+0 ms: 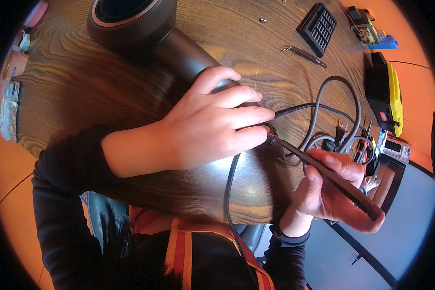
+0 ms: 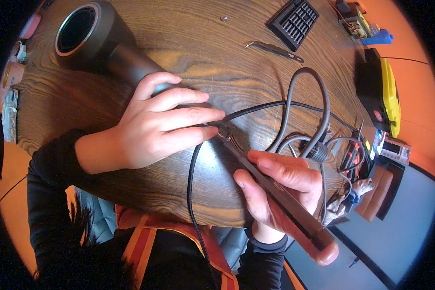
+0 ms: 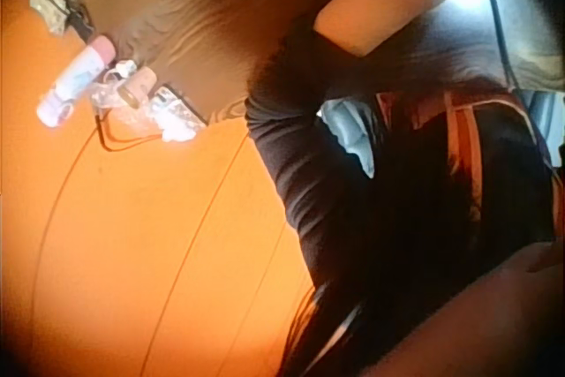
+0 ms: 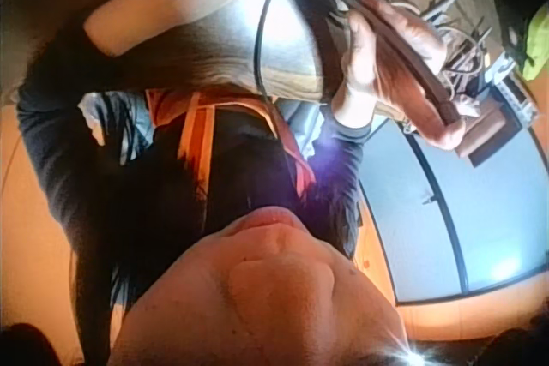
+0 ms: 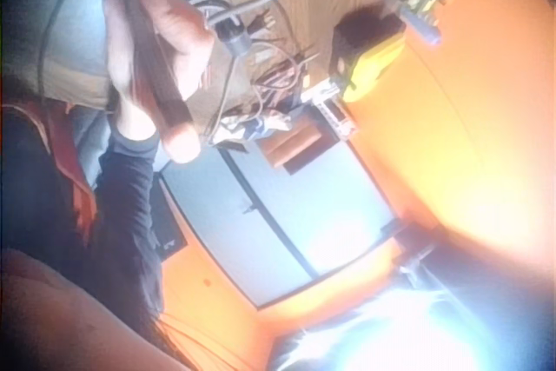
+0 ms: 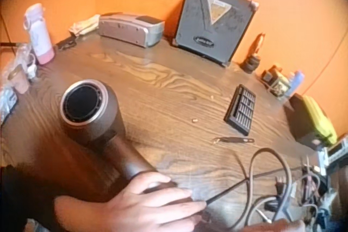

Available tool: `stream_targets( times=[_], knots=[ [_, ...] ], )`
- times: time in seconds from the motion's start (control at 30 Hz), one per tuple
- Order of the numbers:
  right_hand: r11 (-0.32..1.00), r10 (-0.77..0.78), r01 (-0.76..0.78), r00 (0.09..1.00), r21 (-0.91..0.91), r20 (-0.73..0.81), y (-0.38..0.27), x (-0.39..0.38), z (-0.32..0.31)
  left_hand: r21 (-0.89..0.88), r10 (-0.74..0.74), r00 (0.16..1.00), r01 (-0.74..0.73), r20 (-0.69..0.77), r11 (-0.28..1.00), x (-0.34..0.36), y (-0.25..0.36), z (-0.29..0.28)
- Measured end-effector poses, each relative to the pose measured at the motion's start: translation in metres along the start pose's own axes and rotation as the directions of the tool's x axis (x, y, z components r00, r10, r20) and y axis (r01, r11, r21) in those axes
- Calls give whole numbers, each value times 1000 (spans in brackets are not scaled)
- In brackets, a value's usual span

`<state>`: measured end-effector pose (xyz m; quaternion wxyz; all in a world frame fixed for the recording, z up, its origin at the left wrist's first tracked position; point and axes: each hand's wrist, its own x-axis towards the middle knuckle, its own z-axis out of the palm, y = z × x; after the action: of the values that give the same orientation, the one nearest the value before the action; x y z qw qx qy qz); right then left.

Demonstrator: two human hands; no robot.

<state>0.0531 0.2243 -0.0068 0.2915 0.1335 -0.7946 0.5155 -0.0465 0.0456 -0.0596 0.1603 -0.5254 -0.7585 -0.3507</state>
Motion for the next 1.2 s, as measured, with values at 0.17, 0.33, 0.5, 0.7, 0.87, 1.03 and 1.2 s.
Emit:
stream_targets(
  times=[0.17,0.33,0.5,0.7,0.87,1.03,1.2],
  knots=[
    [988,80,-69,994,135,-73,2,0,1,18,12,1000,-12,-21,1000,-1,0,1],
    [995,28,-21,997,101,-76,1,1,3,13,15,999,-15,-28,1000,-1,-1,3],
    [995,15,-5,995,103,-96,1,1,5,7,16,999,-15,-28,1000,-1,-1,3],
    [993,58,-48,994,107,-92,0,2,10,17,17,1000,-17,-21,1000,0,-1,1],
    [988,94,-81,991,129,-100,0,-2,13,24,22,1000,-22,-16,999,0,-1,1],
    [988,95,-89,995,127,-38,0,4,4,16,13,999,-13,-29,1000,0,-1,2],
    [957,142,-147,989,250,39,-3,6,6,21,26,1000,-26,-9,999,0,-1,0]
  ],
)
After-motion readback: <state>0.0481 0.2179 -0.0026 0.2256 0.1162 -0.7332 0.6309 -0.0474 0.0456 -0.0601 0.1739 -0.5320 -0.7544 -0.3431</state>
